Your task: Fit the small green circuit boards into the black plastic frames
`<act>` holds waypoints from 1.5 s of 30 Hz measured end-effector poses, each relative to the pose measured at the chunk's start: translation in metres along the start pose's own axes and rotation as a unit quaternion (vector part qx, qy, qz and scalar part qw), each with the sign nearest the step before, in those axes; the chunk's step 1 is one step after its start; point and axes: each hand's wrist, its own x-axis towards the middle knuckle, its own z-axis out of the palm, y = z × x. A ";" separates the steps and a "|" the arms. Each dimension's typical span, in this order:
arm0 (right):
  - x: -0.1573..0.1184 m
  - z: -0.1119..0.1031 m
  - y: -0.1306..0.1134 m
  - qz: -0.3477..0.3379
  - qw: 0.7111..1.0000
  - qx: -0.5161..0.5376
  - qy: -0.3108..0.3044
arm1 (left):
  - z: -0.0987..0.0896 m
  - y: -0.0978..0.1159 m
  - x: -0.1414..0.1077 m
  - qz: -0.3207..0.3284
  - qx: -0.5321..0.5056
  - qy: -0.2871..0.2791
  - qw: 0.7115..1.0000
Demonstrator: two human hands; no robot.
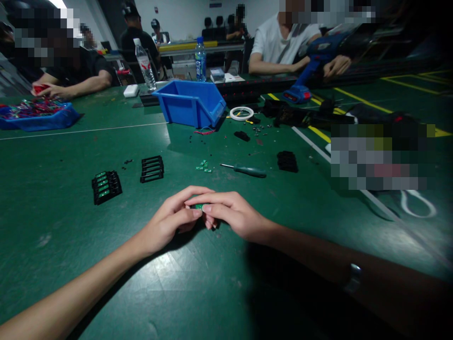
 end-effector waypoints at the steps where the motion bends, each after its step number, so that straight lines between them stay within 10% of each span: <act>1: 0.000 0.000 -0.001 0.001 1.000 0.000 0.000 | 0.000 0.000 0.000 0.000 0.000 0.001 1.000; 33: -0.002 0.003 0.003 -0.012 1.000 -0.008 0.005 | 0.007 0.000 0.000 0.008 -0.039 0.029 0.999; 45: 0.000 0.004 0.004 -0.023 1.000 -0.007 0.015 | 0.020 -0.003 -0.004 0.044 0.105 0.109 0.988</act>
